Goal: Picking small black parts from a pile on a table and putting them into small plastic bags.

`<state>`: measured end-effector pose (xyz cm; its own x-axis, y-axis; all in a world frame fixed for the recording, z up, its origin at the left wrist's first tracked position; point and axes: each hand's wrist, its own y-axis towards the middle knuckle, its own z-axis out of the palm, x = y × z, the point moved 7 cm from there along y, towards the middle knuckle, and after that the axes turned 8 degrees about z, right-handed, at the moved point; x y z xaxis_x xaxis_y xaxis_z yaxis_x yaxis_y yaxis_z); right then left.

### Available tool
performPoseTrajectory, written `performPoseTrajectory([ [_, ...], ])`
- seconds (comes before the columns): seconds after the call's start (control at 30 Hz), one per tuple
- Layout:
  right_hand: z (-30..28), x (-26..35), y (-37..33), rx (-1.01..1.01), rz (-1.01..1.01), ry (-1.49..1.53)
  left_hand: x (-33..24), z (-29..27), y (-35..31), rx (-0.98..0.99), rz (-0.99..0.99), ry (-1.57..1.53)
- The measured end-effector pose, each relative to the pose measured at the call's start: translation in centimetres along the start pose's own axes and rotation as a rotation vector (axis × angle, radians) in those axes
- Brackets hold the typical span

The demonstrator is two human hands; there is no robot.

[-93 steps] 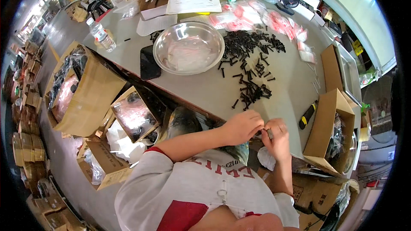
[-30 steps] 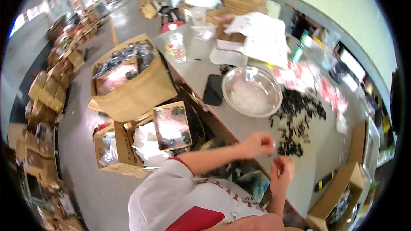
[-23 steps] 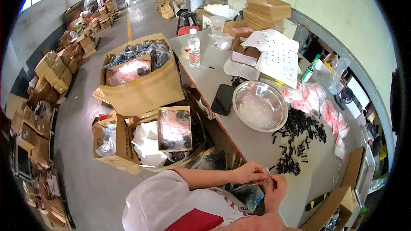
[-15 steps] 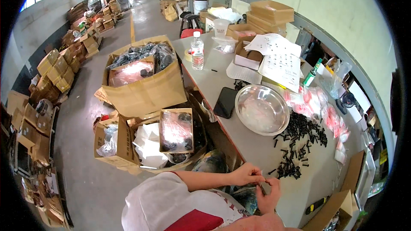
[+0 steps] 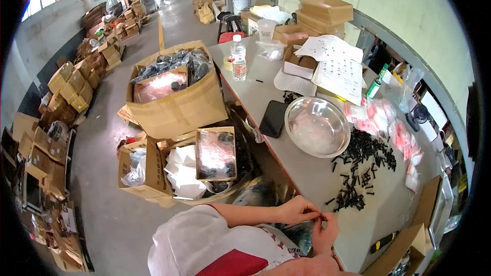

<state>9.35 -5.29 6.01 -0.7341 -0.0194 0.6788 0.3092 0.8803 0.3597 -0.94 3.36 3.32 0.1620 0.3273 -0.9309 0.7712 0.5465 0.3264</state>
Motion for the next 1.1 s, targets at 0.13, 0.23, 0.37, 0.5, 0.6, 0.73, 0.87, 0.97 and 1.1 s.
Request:
performPoseTrajectory([
  [0.13,-0.2,0.7,0.1,0.017,-0.073,-0.045,-1.1,0.1,-0.1,-0.005,-0.047,-0.055],
  [0.23,-0.3,0.2,-0.3,-0.022,-0.094,-0.075,1.5,1.1,-0.2,-0.056,-0.132,-0.282],
  [0.37,-0.4,-0.2,-0.6,-0.018,-0.055,-0.023,2.8,1.5,-0.7,-0.004,-0.31,-0.553],
  [0.5,-0.3,0.3,-0.7,-0.003,-0.127,-0.077,3.5,1.6,-0.9,-0.018,-0.279,-0.565],
  [0.6,-0.4,0.9,-0.7,-0.02,-0.158,-0.068,3.9,1.7,-0.9,-0.047,-0.258,-0.549],
  [0.73,-0.3,1.0,-0.7,-0.028,-0.083,-0.003,2.0,0.4,-0.7,-0.062,-0.085,-0.001],
  [0.87,0.5,-0.6,-1.3,0.032,-0.004,-0.002,1.8,0.3,-0.6,-0.017,-0.106,0.096],
  [0.97,0.5,-0.4,-1.3,0.009,-0.013,0.004,2.4,0.8,-0.8,0.027,-0.094,0.069],
  [1.1,0.4,-0.7,-1.1,0.002,0.009,-0.035,1.4,0.7,-0.8,-0.015,0.043,0.067],
])
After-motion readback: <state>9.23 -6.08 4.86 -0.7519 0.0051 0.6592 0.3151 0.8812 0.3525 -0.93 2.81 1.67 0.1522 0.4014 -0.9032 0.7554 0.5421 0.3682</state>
